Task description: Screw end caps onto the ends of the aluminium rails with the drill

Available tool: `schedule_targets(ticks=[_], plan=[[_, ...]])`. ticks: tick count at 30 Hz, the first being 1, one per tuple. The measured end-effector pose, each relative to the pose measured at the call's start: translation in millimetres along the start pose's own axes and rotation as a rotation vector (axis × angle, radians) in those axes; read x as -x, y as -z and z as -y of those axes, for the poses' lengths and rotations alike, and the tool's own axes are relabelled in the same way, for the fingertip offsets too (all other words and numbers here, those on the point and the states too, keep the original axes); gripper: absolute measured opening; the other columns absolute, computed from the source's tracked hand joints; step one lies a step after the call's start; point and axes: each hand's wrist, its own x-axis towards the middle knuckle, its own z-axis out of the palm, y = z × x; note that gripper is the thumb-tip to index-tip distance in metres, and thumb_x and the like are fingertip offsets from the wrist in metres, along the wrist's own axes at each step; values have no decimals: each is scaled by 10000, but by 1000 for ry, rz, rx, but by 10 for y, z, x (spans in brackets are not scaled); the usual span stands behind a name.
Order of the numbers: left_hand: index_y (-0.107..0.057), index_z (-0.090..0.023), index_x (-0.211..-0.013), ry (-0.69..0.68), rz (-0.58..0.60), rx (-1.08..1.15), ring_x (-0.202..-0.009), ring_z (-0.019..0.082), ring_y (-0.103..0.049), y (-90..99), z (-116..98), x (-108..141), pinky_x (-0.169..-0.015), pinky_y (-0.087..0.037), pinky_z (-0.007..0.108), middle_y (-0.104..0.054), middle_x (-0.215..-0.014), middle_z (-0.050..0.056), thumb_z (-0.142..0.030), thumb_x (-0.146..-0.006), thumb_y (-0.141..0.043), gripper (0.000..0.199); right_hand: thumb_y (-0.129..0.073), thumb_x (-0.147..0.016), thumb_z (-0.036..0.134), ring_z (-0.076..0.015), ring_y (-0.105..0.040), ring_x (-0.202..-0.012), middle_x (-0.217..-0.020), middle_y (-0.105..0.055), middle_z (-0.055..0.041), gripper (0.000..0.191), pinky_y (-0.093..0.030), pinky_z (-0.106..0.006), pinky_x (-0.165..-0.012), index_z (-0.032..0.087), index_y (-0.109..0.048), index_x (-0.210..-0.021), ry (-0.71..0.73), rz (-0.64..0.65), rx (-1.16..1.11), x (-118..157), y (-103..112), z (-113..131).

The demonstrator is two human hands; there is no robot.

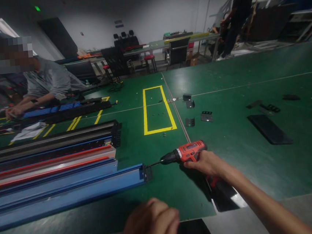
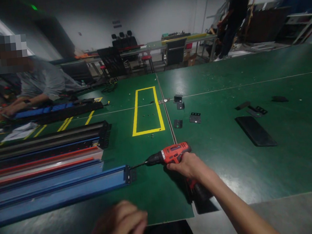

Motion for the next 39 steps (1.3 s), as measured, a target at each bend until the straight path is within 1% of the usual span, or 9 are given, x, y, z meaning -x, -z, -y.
schedule_targets(ticks=[1,3,5,7,9,13,17,20,39], plan=[[-710,-322,-1162,-60,-43,-100,-920,217,-690,48,131,-142,-860,-593,390,-725,-976,40,-238,-967,-635,225,-746,-781,544,-152,-558,-571,-647,-662,-23,359,-397,-280,-538,200,-682,-698,-5,2,-5,2,1,2],[-692,-261,-1155,22,-127,-312,-1021,260,-660,165,407,-413,-940,-552,470,-710,-1078,74,-240,-947,-644,214,-749,-783,545,-159,-575,-582,-656,-670,-29,359,-411,-282,-544,201,-684,-704,-21,7,-12,5,1,6],[-662,-220,-1201,110,-130,-398,-1123,297,-618,271,659,-635,-1004,-508,512,-681,-1171,107,-285,-906,-687,303,-752,-782,552,-169,-594,-595,-659,-675,-33,365,-428,-287,-558,204,-681,-697,-23,0,-7,6,-2,7],[-662,-227,-1226,186,-46,-437,-1189,336,-580,330,845,-793,-1008,-495,522,-650,-1254,110,-331,-799,-778,454,-751,-783,554,-175,-605,-601,-658,-675,-36,369,-437,-294,-570,206,-675,-685,-9,-15,0,6,-8,6],[-687,-239,-1188,246,69,-428,-1195,335,-586,332,953,-895,-1002,-492,499,-658,-1249,92,-326,-780,-781,428,-743,-788,552,-177,-605,-599,-657,-674,-36,371,-438,-298,-573,207,-667,-675,-7,-20,3,7,-17,6],[-736,-230,-1089,355,217,-360,-1104,278,-661,256,1015,-996,-979,-497,411,-707,-1163,65,-236,-815,-718,274,-743,-784,552,-173,-596,-589,-653,-670,-35,373,-430,-298,-566,210,-655,-666,-35,-16,2,13,-27,14],[-781,-228,-963,454,269,-310,-1020,237,-701,211,1035,-1045,-912,-503,338,-753,-1056,48,-155,-822,-681,187,-757,-763,561,-176,-599,-585,-641,-671,-39,384,-432,-301,-563,210,-654,-647,-46,-20,-11,11,-34,13],[-793,-221,-893,465,288,-310,-959,229,-708,202,1056,-1056,-863,-502,328,-762,-997,49,-156,-855,-660,152,-744,-764,574,-174,-585,-573,-622,-653,-32,395,-424,-306,-561,216,-642,-633,-34,-24,-6,8,-40,-2],[-796,-235,-879,408,163,-314,-920,213,-721,99,1160,-953,-837,-519,309,-769,-980,21,-163,-864,-631,181,-719,-786,576,-166,-574,-570,-632,-662,-23,388,-412,-296,-549,218,-639,-659,-24,13,-27,-26,-6,14]])
